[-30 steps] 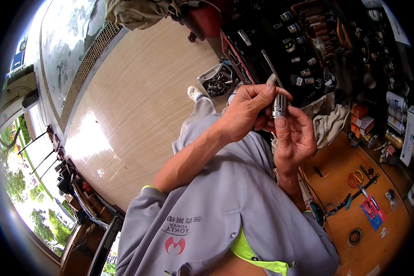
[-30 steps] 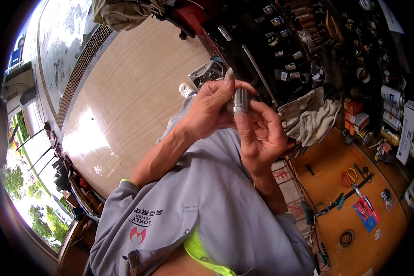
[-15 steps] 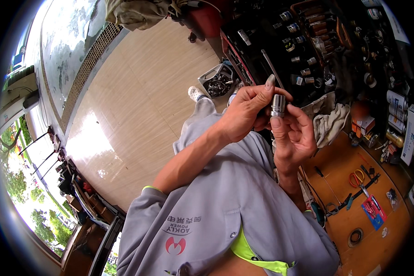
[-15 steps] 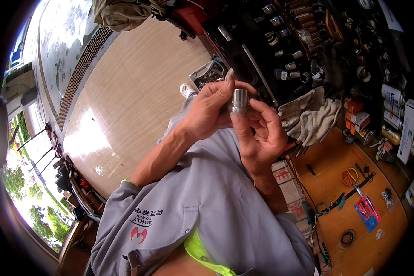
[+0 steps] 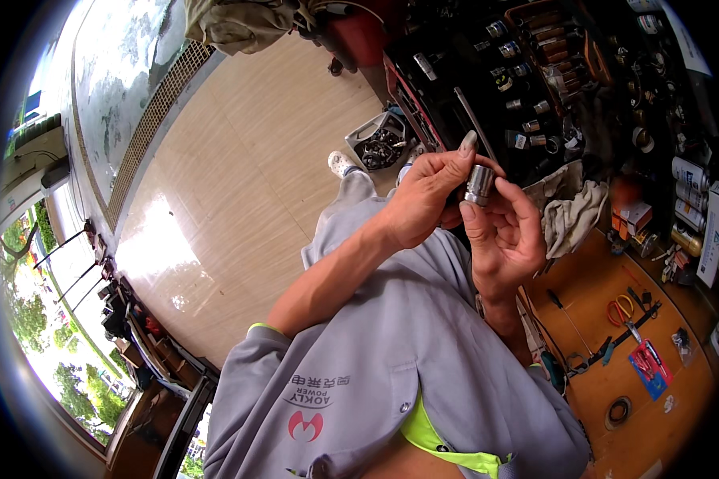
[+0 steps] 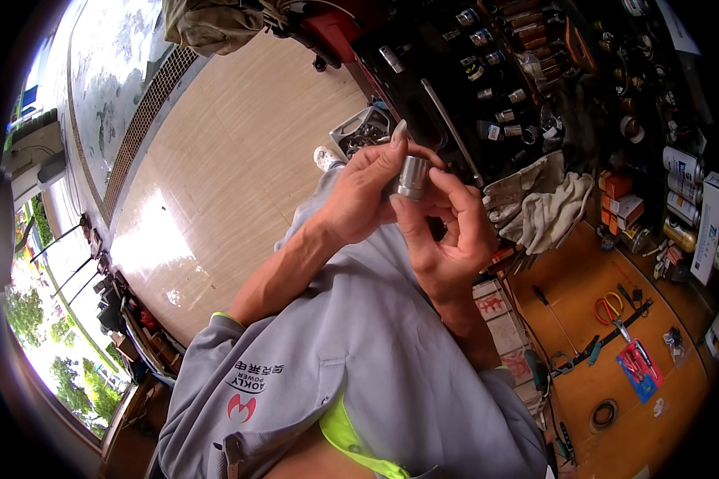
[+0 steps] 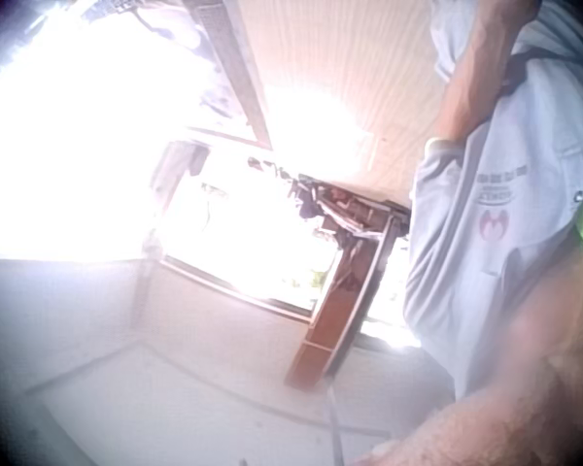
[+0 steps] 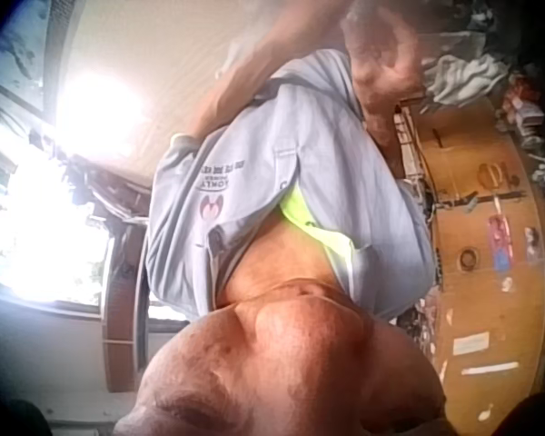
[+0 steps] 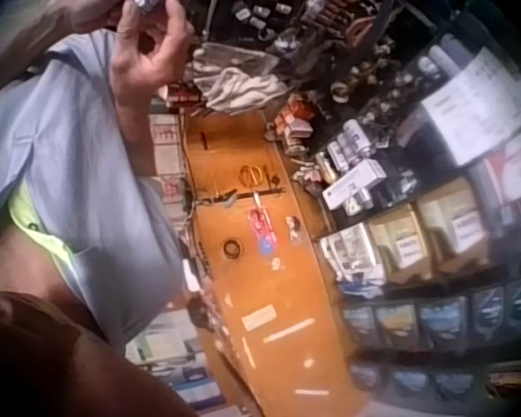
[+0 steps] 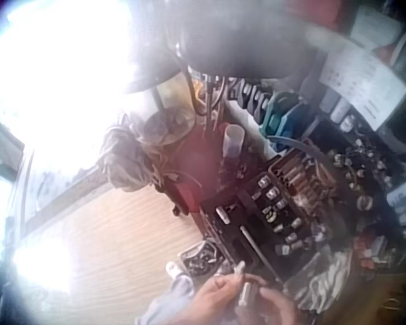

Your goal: The person selects a socket and a ratchet from a tool station, walks to a car, and uses the tools by hand to remove a bolt from the side of a seat.

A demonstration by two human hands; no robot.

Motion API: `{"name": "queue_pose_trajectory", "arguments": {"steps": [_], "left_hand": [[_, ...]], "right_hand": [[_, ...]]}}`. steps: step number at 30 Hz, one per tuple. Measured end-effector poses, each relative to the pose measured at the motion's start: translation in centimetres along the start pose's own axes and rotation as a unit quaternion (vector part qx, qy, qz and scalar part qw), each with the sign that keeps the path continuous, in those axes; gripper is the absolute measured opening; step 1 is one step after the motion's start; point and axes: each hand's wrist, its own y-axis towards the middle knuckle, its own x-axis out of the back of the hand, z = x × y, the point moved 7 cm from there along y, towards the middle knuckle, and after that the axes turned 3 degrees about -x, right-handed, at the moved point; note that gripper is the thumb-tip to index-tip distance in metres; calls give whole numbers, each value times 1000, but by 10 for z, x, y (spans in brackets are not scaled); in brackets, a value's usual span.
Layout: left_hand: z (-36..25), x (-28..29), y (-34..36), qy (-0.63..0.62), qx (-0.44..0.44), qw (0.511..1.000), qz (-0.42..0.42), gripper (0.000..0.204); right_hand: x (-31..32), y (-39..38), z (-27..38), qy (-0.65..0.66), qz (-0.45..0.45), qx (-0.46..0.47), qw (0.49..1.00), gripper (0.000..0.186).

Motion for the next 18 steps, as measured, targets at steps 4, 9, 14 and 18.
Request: {"name": "queue_pose_trajectory", "arguments": {"steps": [4, 9, 14, 18], "left_hand": [[4, 7, 0, -8, -12, 1000, 2, 46], [7, 9, 0, -25, -6, 1000, -2, 45], [3, 3, -2, -22, -10, 999, -25, 47], [1, 1, -3, -19, -17, 1000, -13, 49]], "right_hand": [[-2, 3, 3, -7, 15, 6, 1000, 44], [-4, 12, 13, -20, 45, 19, 999, 51], [-1, 14, 11, -139, 64, 39, 988, 58], [-7, 21, 22, -200, 87, 75, 973, 58]]}}
